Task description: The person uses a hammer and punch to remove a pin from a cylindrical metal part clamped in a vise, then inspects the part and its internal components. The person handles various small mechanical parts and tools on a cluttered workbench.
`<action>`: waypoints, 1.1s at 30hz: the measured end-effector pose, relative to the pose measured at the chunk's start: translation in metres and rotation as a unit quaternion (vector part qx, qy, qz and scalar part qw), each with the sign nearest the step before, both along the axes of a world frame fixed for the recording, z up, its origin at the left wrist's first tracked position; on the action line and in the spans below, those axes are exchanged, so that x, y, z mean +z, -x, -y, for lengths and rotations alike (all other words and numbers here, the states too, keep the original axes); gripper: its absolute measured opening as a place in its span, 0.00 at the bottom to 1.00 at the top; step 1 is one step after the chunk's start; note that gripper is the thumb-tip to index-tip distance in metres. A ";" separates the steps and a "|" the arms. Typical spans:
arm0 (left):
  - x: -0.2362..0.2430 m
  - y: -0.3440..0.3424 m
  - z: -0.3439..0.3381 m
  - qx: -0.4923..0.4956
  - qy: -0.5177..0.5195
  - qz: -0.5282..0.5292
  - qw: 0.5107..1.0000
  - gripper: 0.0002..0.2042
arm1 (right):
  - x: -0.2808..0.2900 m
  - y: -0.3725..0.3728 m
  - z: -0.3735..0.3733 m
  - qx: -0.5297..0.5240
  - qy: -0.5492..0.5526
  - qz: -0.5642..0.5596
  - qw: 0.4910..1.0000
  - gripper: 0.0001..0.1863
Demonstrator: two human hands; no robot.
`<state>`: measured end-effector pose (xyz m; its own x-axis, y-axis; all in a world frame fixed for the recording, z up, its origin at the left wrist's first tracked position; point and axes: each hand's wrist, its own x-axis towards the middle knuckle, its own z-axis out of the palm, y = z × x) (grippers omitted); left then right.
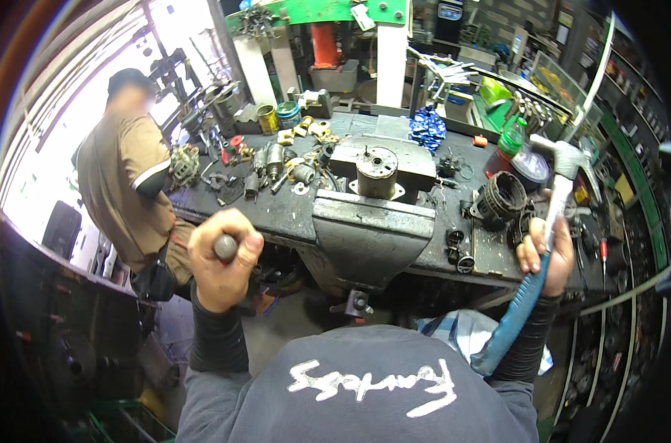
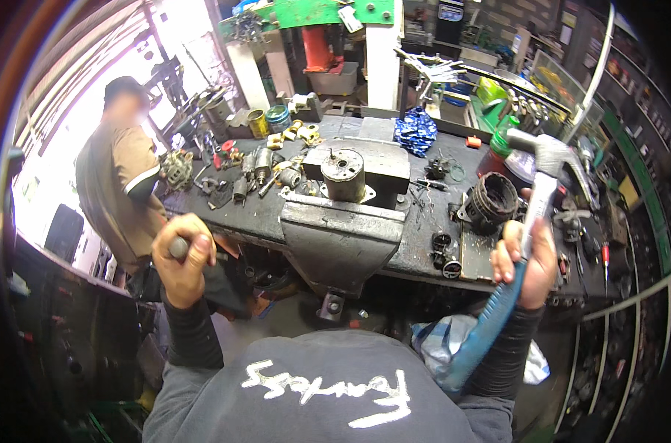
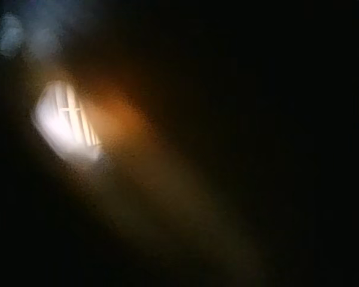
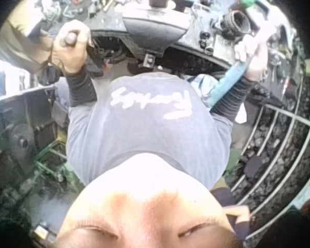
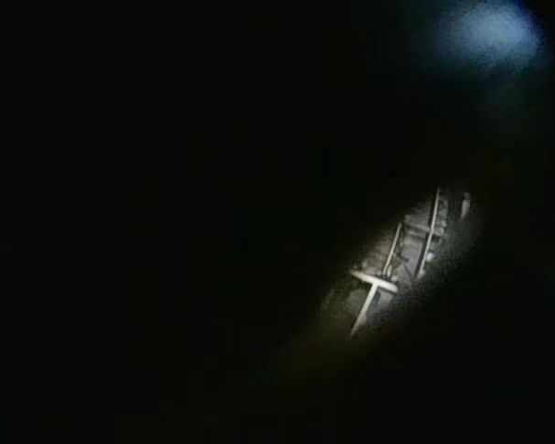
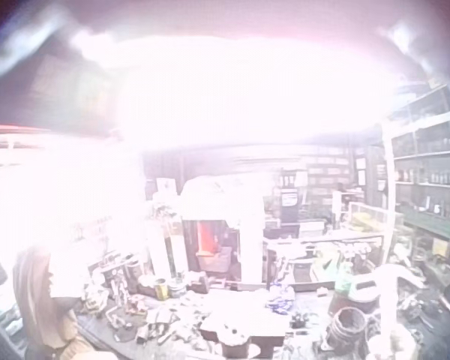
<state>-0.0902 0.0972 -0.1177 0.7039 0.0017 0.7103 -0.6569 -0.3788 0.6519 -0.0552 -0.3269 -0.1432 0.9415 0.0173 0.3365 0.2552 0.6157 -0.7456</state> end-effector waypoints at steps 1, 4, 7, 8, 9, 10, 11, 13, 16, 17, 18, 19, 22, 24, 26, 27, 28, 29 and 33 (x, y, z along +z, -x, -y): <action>0.014 -0.005 0.013 -0.021 0.035 0.020 0.999 0.07 | 0.003 -0.003 0.011 -0.015 0.027 0.044 0.999 0.24; 0.054 -0.031 0.051 -0.089 0.145 0.114 0.979 0.07 | 0.008 -0.017 0.047 -0.040 0.086 0.086 0.992 0.27; 0.084 -0.056 0.080 -0.087 0.163 0.142 0.972 0.07 | 0.016 -0.029 0.054 -0.088 0.122 0.062 0.987 0.25; 0.089 -0.067 0.090 -0.077 0.180 0.135 0.971 0.07 | 0.014 -0.031 0.059 -0.100 0.148 0.048 0.983 0.24; 0.091 -0.078 0.099 -0.091 0.182 0.136 0.970 0.06 | 0.009 -0.036 0.064 -0.076 0.166 0.057 0.981 0.23; 0.092 -0.086 0.103 -0.095 0.148 0.124 0.977 0.07 | 0.003 -0.041 0.065 -0.064 0.172 0.058 0.981 0.24; 0.089 -0.093 0.111 -0.104 0.154 0.107 0.977 0.07 | -0.003 -0.048 0.067 -0.040 0.171 0.057 0.983 0.24; 0.087 -0.102 0.129 -0.112 0.148 0.074 0.980 0.06 | -0.012 -0.058 0.066 0.004 0.161 0.049 0.986 0.24; 0.083 -0.110 0.144 -0.069 0.096 0.076 0.990 0.07 | -0.013 -0.075 0.061 0.053 0.164 0.043 0.984 0.24; 0.083 -0.111 0.148 -0.066 0.098 0.067 0.991 0.07 | -0.013 -0.080 0.059 0.053 0.175 0.047 0.982 0.24; 0.084 -0.112 0.152 -0.063 0.101 0.058 0.991 0.07 | -0.012 -0.085 0.056 0.053 0.185 0.051 0.980 0.24; 0.086 -0.114 0.156 -0.064 0.101 0.052 0.991 0.07 | -0.012 -0.090 0.054 0.049 0.187 0.057 0.980 0.25; 0.090 -0.120 0.167 -0.061 0.091 0.056 0.992 0.08 | -0.016 -0.104 0.056 0.067 0.192 0.104 0.974 0.24; 0.094 -0.126 0.168 -0.052 0.031 0.056 0.997 0.10 | -0.018 -0.109 0.056 0.078 0.172 0.113 0.975 0.25; 0.096 -0.130 0.167 -0.061 -0.019 0.037 0.997 0.10 | -0.016 -0.111 0.049 0.060 0.154 0.118 0.979 0.26; 0.096 -0.131 0.166 -0.058 -0.056 0.059 0.995 0.11 | -0.015 -0.112 0.045 0.053 0.145 0.120 0.981 0.27; 0.096 -0.132 0.164 -0.055 -0.092 0.082 0.991 0.11 | -0.014 -0.113 0.042 0.050 0.135 0.129 0.981 0.27; 0.098 -0.134 0.164 -0.083 -0.109 0.060 0.989 0.12 | -0.013 -0.113 0.041 0.044 0.127 0.135 0.982 0.27; 0.102 -0.135 0.168 -0.094 -0.134 0.005 0.987 0.10 | -0.003 -0.118 0.034 0.021 0.139 0.177 0.974 0.25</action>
